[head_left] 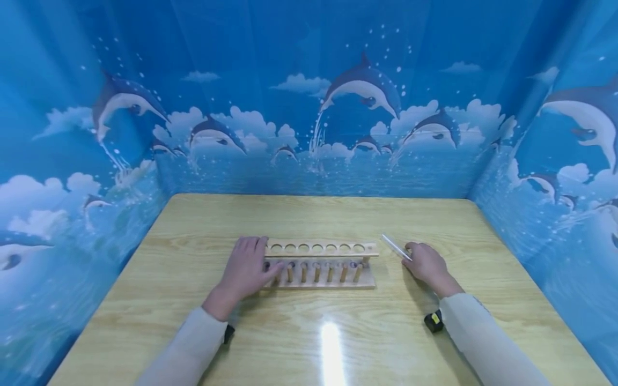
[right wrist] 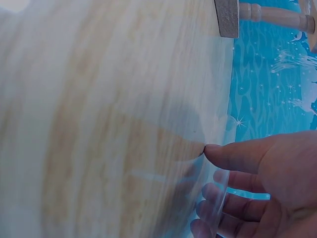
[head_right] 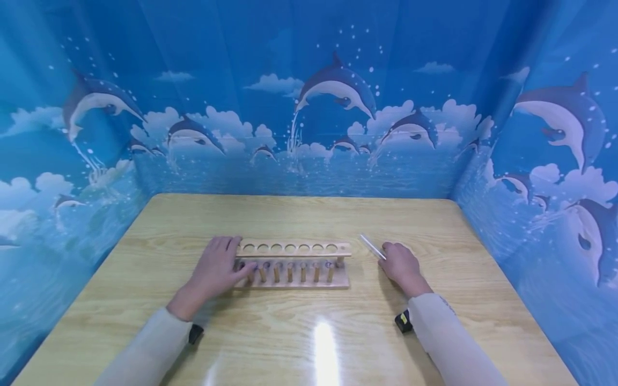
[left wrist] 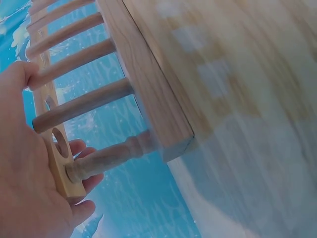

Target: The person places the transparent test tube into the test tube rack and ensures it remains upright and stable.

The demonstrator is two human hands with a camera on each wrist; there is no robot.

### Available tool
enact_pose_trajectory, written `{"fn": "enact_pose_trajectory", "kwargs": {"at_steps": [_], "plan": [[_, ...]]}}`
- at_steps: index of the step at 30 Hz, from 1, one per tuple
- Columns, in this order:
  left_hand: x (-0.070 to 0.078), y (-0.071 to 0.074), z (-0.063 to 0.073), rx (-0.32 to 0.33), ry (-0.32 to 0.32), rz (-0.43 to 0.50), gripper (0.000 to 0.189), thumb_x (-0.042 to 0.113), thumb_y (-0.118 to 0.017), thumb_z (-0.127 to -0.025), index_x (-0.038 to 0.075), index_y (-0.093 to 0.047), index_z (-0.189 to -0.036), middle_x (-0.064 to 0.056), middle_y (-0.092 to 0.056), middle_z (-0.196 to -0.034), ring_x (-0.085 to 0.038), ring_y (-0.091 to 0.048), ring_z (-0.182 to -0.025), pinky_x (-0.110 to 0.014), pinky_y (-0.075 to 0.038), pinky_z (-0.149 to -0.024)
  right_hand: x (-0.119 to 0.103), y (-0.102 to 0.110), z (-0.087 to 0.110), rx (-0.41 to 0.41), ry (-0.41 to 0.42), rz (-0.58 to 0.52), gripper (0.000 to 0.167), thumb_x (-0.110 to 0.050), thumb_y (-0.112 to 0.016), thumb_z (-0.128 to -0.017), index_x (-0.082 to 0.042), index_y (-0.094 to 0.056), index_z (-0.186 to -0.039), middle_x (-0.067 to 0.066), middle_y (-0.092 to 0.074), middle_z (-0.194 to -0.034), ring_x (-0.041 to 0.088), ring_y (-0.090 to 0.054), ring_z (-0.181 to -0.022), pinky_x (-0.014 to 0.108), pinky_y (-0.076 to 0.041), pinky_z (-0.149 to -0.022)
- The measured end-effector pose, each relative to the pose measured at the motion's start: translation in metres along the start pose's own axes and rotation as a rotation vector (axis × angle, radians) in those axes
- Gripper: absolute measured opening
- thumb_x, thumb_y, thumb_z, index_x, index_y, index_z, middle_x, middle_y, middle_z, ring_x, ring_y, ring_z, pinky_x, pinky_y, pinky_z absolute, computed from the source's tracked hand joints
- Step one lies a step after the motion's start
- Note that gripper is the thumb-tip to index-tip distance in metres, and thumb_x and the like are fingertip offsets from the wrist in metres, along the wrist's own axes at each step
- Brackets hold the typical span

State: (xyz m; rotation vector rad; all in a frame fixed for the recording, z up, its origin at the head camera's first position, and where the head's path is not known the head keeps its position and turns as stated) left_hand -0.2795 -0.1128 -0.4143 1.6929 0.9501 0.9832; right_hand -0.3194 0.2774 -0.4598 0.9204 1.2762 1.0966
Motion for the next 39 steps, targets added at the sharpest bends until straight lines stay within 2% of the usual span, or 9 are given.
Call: {"fn": "enact_pose_trajectory", "kwargs": {"at_steps": [8,13,20,29,33,39], "plan": [[-0.001,-0.002,-0.001,0.004,0.027,-0.011,0.078,0.055,-0.058,-0.091,-0.008,-0.046,-0.135,-0.027,-0.051,-0.131,-0.041,-0.045,-0.125,-0.056,-0.022,-0.115,-0.002,0.001,0.002,0.001,-0.008,-0.018,0.040,-0.014,-0.067,-0.090,0.009,-0.057,-0.122,0.016,-0.063,-0.088,0.024,-0.056,-0.071,0.039,-0.050,-0.058],[0.001,-0.002,-0.001,-0.006,0.021,-0.024,0.077,0.054,-0.057,-0.091,-0.010,-0.046,-0.133,-0.028,-0.051,-0.131,-0.042,-0.045,-0.125,-0.056,-0.022,-0.115,-0.001,0.000,0.002,0.004,-0.019,-0.031,0.030,-0.013,-0.067,-0.090,0.005,-0.062,-0.113,0.014,-0.064,-0.086,0.022,-0.055,-0.068,0.035,-0.047,-0.054],[0.005,-0.001,-0.001,-0.035,0.006,-0.065,0.077,0.051,-0.056,-0.093,-0.014,-0.045,-0.132,-0.030,-0.049,-0.130,-0.043,-0.045,-0.125,-0.053,-0.026,-0.114,0.000,-0.003,0.000,-0.005,-0.033,-0.045,0.029,-0.014,-0.066,-0.091,0.003,-0.063,-0.114,0.011,-0.063,-0.085,0.020,-0.054,-0.066,0.031,-0.045,-0.053],[0.008,-0.001,-0.005,-0.068,-0.038,-0.078,0.071,0.051,-0.056,-0.093,-0.012,-0.049,-0.124,-0.027,-0.055,-0.119,-0.041,-0.050,-0.116,-0.053,-0.031,-0.112,0.000,-0.001,0.003,0.006,-0.030,-0.049,0.031,-0.013,-0.066,-0.090,0.005,-0.062,-0.115,0.012,-0.063,-0.085,0.020,-0.054,-0.066,0.031,-0.046,-0.053],[0.006,-0.001,-0.005,-0.069,-0.046,-0.062,0.071,0.051,-0.056,-0.093,-0.012,-0.049,-0.127,-0.027,-0.055,-0.120,-0.041,-0.051,-0.117,-0.053,-0.034,-0.110,-0.002,0.001,0.003,0.022,-0.019,-0.055,0.033,-0.013,-0.066,-0.090,0.006,-0.061,-0.117,0.016,-0.064,-0.088,0.022,-0.055,-0.067,0.033,-0.047,-0.053],[0.004,0.000,-0.004,-0.049,-0.044,-0.026,0.073,0.051,-0.056,-0.093,-0.011,-0.046,-0.132,-0.027,-0.054,-0.126,-0.041,-0.049,-0.121,-0.054,-0.034,-0.109,-0.007,0.008,0.003,0.092,0.002,-0.064,0.036,-0.013,-0.063,-0.091,0.007,-0.060,-0.121,0.023,-0.064,-0.101,0.030,-0.061,-0.080,0.045,-0.053,-0.066]]}}
Point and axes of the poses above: each hand's wrist, its own z-axis away from the middle knuckle, its own y-axis out of the back of the hand, x = y × z, the point moved 9 cm from there along -z, towards the middle knuckle
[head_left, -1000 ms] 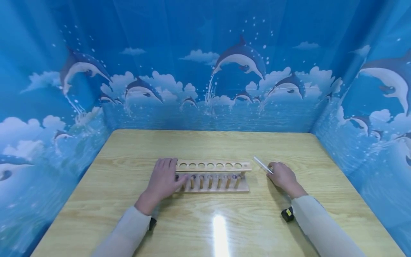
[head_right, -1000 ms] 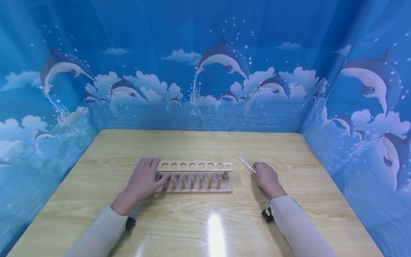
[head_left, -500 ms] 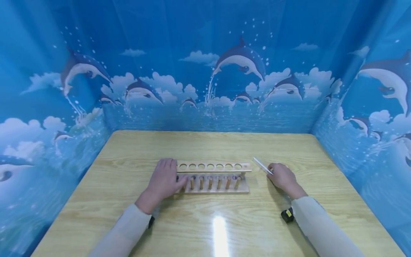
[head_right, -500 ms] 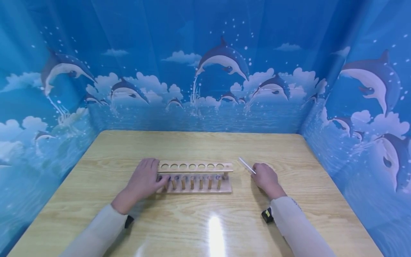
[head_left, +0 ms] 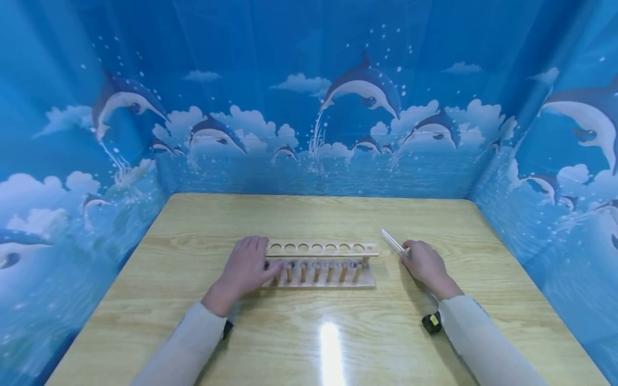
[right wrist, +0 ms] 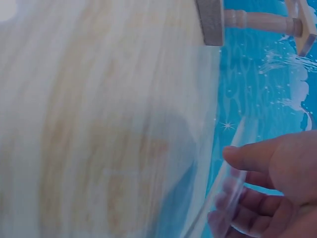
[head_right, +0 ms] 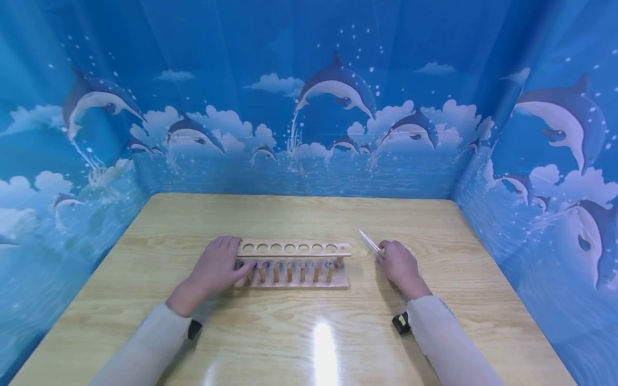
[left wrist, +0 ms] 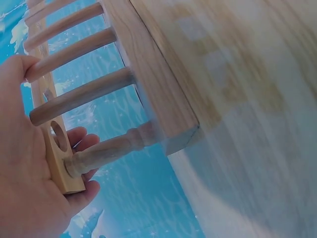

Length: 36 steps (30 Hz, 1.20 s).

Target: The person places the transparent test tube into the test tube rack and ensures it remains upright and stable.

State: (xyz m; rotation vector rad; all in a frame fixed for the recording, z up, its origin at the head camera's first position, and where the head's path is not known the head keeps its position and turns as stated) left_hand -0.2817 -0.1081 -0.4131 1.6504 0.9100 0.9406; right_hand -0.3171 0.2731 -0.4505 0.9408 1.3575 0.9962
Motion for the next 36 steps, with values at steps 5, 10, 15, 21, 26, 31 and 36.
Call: {"fn": "enact_pose_trajectory", "kwargs": {"at_steps": [5,10,15,21,26,31,36], "plan": [[-0.002,-0.002,0.000,0.016,0.013,0.003,0.073,0.051,-0.057,-0.093,-0.009,-0.046,-0.133,-0.026,-0.053,-0.128,-0.041,-0.048,-0.122,-0.054,-0.033,-0.110,-0.007,0.013,0.002,0.130,0.040,-0.049,0.037,-0.014,-0.063,-0.093,0.005,-0.058,-0.125,0.023,-0.063,-0.106,0.035,-0.062,-0.091,0.049,-0.053,-0.073],[-0.003,-0.001,0.000,0.033,0.017,0.011,0.073,0.051,-0.058,-0.092,-0.009,-0.047,-0.133,-0.025,-0.054,-0.128,-0.040,-0.048,-0.122,-0.053,-0.033,-0.110,-0.014,0.022,0.006,0.236,0.074,-0.113,0.038,-0.014,-0.065,-0.093,0.003,-0.058,-0.126,0.022,-0.063,-0.106,0.035,-0.062,-0.091,0.050,-0.052,-0.074],[-0.002,-0.002,-0.001,0.036,0.017,0.033,0.072,0.051,-0.059,-0.092,-0.008,-0.048,-0.132,-0.025,-0.054,-0.128,-0.040,-0.048,-0.122,-0.053,-0.033,-0.110,-0.018,0.029,0.013,0.331,0.100,-0.179,0.036,-0.013,-0.066,-0.092,0.002,-0.059,-0.125,0.019,-0.063,-0.103,0.034,-0.062,-0.090,0.050,-0.052,-0.074],[-0.003,-0.003,-0.001,0.039,0.024,0.042,0.073,0.051,-0.059,-0.091,-0.009,-0.048,-0.132,-0.025,-0.054,-0.128,-0.040,-0.048,-0.122,-0.054,-0.033,-0.110,-0.031,0.036,0.018,0.407,0.133,-0.253,0.035,-0.015,-0.066,-0.093,0.000,-0.060,-0.124,0.016,-0.064,-0.101,0.030,-0.060,-0.088,0.046,-0.051,-0.071],[-0.004,-0.001,-0.001,0.052,0.025,0.067,0.072,0.051,-0.060,-0.091,-0.008,-0.049,-0.131,-0.025,-0.054,-0.127,-0.040,-0.048,-0.122,-0.054,-0.033,-0.109,-0.034,0.040,0.019,0.451,0.126,-0.297,0.034,-0.013,-0.067,-0.092,0.001,-0.061,-0.122,0.016,-0.064,-0.100,0.030,-0.060,-0.087,0.045,-0.053,-0.071],[-0.004,0.000,-0.001,0.054,0.030,0.077,0.071,0.051,-0.061,-0.091,-0.007,-0.049,-0.131,-0.024,-0.054,-0.128,-0.040,-0.048,-0.122,-0.054,-0.032,-0.110,-0.034,0.046,0.020,0.516,0.128,-0.363,0.033,-0.008,-0.069,-0.089,0.002,-0.062,-0.120,0.017,-0.065,-0.098,0.030,-0.061,-0.085,0.045,-0.054,-0.072],[-0.005,-0.001,0.000,0.037,0.049,0.076,0.072,0.051,-0.061,-0.090,-0.007,-0.049,-0.131,-0.024,-0.054,-0.129,-0.040,-0.047,-0.123,-0.054,-0.032,-0.110,-0.037,0.052,0.023,0.566,0.149,-0.420,0.032,-0.007,-0.069,-0.089,0.002,-0.063,-0.119,0.019,-0.065,-0.098,0.031,-0.062,-0.086,0.045,-0.056,-0.072]]}}
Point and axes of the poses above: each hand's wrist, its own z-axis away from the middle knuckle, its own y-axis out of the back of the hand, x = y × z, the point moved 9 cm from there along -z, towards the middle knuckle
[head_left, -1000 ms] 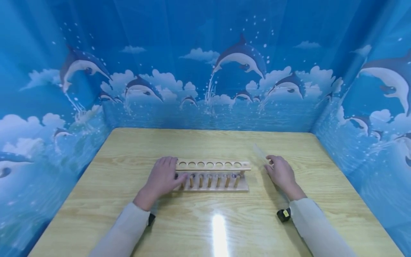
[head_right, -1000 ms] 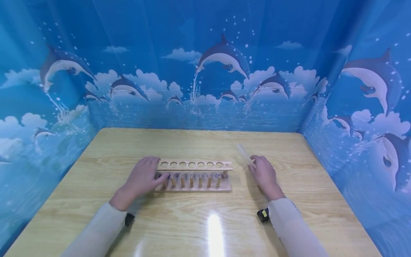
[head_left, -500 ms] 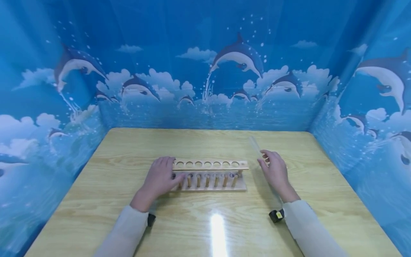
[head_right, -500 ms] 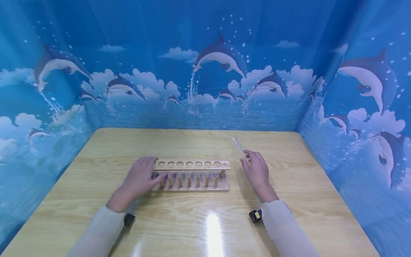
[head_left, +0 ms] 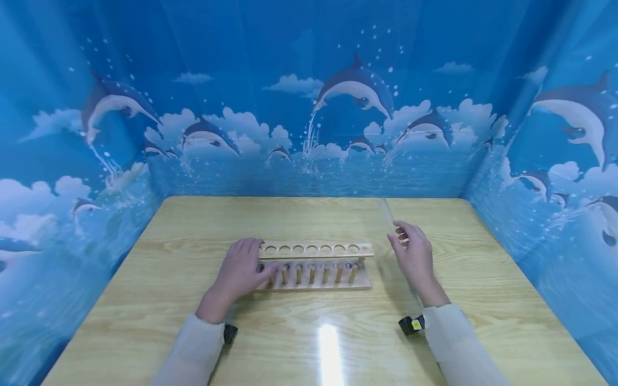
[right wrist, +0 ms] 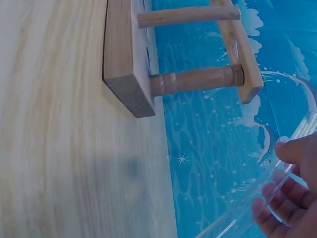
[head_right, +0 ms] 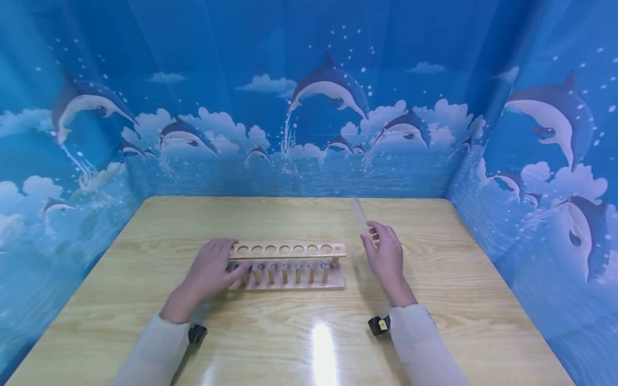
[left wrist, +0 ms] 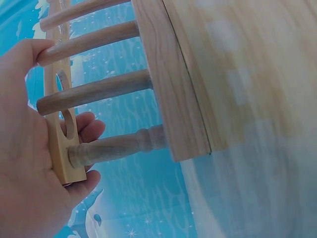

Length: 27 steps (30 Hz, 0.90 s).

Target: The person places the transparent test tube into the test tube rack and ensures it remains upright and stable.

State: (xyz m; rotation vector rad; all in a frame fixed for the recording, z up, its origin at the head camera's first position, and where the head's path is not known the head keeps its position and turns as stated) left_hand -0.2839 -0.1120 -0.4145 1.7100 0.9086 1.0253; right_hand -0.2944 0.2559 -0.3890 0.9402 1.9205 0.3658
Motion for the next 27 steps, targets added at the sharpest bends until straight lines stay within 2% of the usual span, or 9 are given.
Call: {"fn": "enact_pose_trajectory", "kwargs": {"at_steps": [5,10,17,23,27], "plan": [[0.001,0.001,0.001,0.009,0.000,0.012,0.072,0.051,-0.061,-0.090,-0.007,-0.050,-0.131,-0.024,-0.054,-0.128,-0.040,-0.047,-0.123,-0.055,-0.032,-0.110,-0.007,0.003,0.000,0.058,0.011,-0.035,0.032,-0.006,-0.070,-0.088,0.002,-0.064,-0.118,0.018,-0.065,-0.098,0.030,-0.063,-0.084,0.044,-0.056,-0.072],[-0.001,0.000,0.002,0.015,0.001,0.017,0.073,0.053,-0.060,-0.090,-0.006,-0.049,-0.131,-0.024,-0.054,-0.129,-0.039,-0.047,-0.123,-0.054,-0.032,-0.110,-0.018,0.004,0.001,0.109,0.024,-0.073,0.032,-0.008,-0.070,-0.089,0.001,-0.063,-0.119,0.017,-0.064,-0.099,0.027,-0.063,-0.084,0.037,-0.056,-0.072],[0.000,0.002,-0.001,0.038,-0.016,0.002,0.071,0.054,-0.060,-0.090,-0.006,-0.051,-0.129,-0.023,-0.055,-0.126,-0.039,-0.049,-0.121,-0.054,-0.033,-0.109,-0.033,0.008,0.000,0.189,0.029,-0.139,0.032,-0.005,-0.070,-0.088,0.002,-0.063,-0.119,0.018,-0.063,-0.099,0.029,-0.064,-0.086,0.036,-0.055,-0.074],[-0.001,0.001,0.000,0.041,-0.016,0.007,0.070,0.052,-0.061,-0.090,-0.006,-0.051,-0.129,-0.023,-0.056,-0.126,-0.039,-0.049,-0.121,-0.055,-0.033,-0.109,-0.047,0.009,0.003,0.214,0.049,-0.218,0.033,-0.005,-0.069,-0.089,0.004,-0.061,-0.120,0.019,-0.062,-0.100,0.028,-0.063,-0.088,0.013,-0.050,-0.076],[-0.001,0.000,0.002,0.041,-0.010,0.009,0.069,0.050,-0.062,-0.089,-0.006,-0.051,-0.128,-0.023,-0.056,-0.125,-0.040,-0.049,-0.120,-0.055,-0.034,-0.108,-0.056,0.015,0.006,0.245,0.092,-0.264,0.033,-0.002,-0.068,-0.089,0.006,-0.061,-0.119,0.022,-0.062,-0.099,0.030,-0.062,-0.089,0.008,-0.047,-0.077]]}}
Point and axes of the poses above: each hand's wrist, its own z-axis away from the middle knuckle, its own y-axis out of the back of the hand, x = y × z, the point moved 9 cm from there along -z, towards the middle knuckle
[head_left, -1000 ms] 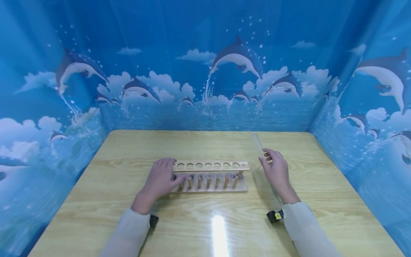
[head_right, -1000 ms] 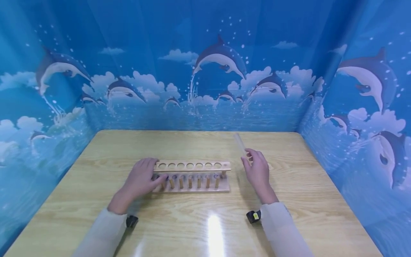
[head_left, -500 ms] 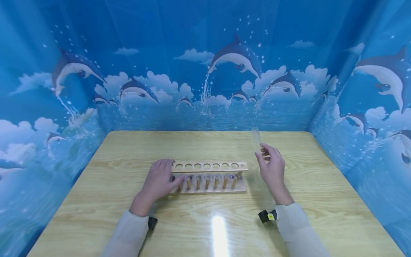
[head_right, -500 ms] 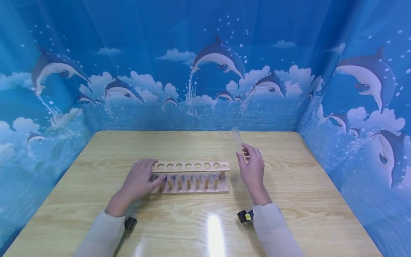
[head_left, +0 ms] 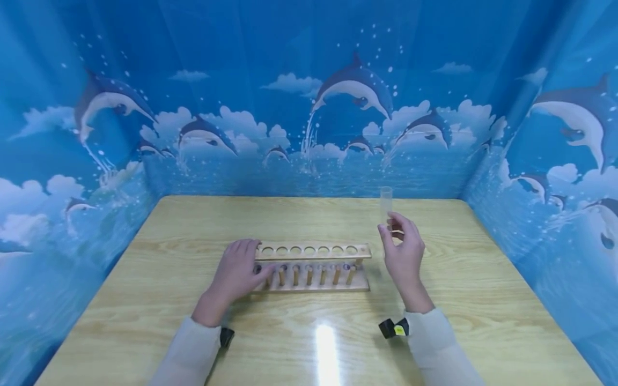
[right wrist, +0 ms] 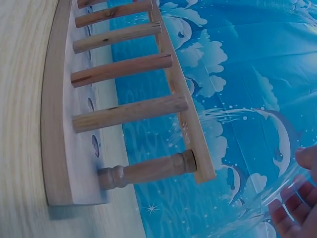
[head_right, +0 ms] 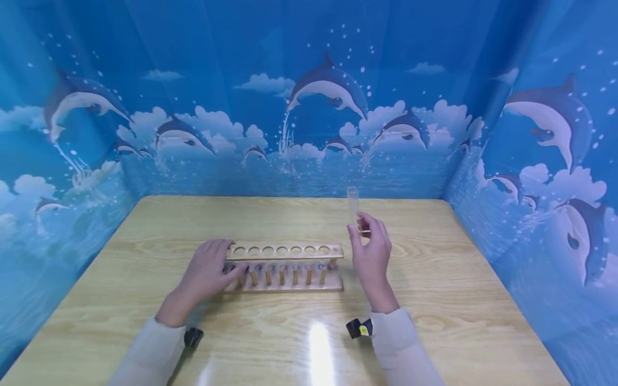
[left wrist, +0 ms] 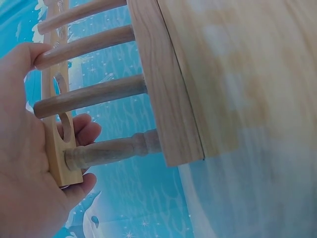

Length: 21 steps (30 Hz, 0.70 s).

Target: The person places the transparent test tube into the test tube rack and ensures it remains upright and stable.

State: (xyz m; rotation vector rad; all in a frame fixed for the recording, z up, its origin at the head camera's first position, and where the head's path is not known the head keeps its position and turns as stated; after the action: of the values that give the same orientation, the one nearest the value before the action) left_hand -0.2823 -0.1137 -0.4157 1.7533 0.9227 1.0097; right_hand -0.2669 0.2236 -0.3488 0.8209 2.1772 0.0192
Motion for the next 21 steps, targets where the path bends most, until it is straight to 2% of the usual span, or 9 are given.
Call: {"fn": "enact_pose_trajectory", "kwargs": {"at_steps": [8,12,14,16,18,21], "plan": [[0.001,0.001,0.000,0.010,0.003,0.014,0.069,0.049,-0.063,-0.089,-0.006,-0.052,-0.128,-0.024,-0.056,-0.126,-0.040,-0.049,-0.121,-0.055,-0.034,-0.108,-0.008,0.010,-0.001,0.050,0.024,-0.032,0.031,0.002,-0.068,-0.088,0.007,-0.061,-0.117,0.021,-0.062,-0.101,0.017,-0.059,-0.092,0.010,-0.048,-0.081],[0.001,0.001,0.000,0.014,-0.004,0.005,0.069,0.050,-0.063,-0.089,-0.006,-0.052,-0.128,-0.023,-0.056,-0.125,-0.039,-0.050,-0.120,-0.054,-0.034,-0.108,-0.028,0.016,-0.001,0.098,0.093,-0.066,0.029,0.011,-0.067,-0.084,0.014,-0.060,-0.112,0.026,-0.061,-0.099,0.013,-0.058,-0.092,0.012,-0.050,-0.082],[0.001,0.001,0.000,0.014,-0.002,0.005,0.069,0.051,-0.062,-0.089,-0.006,-0.052,-0.128,-0.023,-0.056,-0.124,-0.039,-0.050,-0.120,-0.054,-0.035,-0.108,-0.044,0.018,-0.001,0.115,0.133,-0.073,0.027,0.015,-0.066,-0.083,0.017,-0.059,-0.109,0.029,-0.060,-0.097,0.014,-0.059,-0.092,0.014,-0.051,-0.082],[0.001,0.001,0.000,0.013,-0.002,0.002,0.070,0.051,-0.062,-0.089,-0.006,-0.052,-0.128,-0.023,-0.057,-0.124,-0.039,-0.050,-0.120,-0.054,-0.035,-0.108,-0.054,0.019,-0.001,0.130,0.162,-0.091,0.027,0.019,-0.065,-0.081,0.019,-0.058,-0.107,0.025,-0.061,-0.095,0.018,-0.060,-0.091,0.015,-0.051,-0.082],[0.000,0.002,0.000,0.011,0.001,-0.002,0.070,0.051,-0.062,-0.089,-0.006,-0.052,-0.128,-0.023,-0.056,-0.125,-0.039,-0.050,-0.120,-0.054,-0.034,-0.108,-0.060,0.020,-0.001,0.133,0.175,-0.107,0.027,0.020,-0.065,-0.080,0.019,-0.057,-0.105,0.023,-0.061,-0.094,0.018,-0.061,-0.091,0.015,-0.052,-0.082],[0.000,0.001,-0.001,0.010,0.003,-0.003,0.069,0.050,-0.063,-0.089,-0.006,-0.052,-0.128,-0.022,-0.056,-0.125,-0.039,-0.050,-0.121,-0.054,-0.034,-0.108,-0.062,0.021,-0.002,0.129,0.184,-0.135,0.027,0.022,-0.065,-0.078,0.020,-0.056,-0.104,0.023,-0.060,-0.092,0.011,-0.061,-0.093,0.016,-0.052,-0.083]]}}
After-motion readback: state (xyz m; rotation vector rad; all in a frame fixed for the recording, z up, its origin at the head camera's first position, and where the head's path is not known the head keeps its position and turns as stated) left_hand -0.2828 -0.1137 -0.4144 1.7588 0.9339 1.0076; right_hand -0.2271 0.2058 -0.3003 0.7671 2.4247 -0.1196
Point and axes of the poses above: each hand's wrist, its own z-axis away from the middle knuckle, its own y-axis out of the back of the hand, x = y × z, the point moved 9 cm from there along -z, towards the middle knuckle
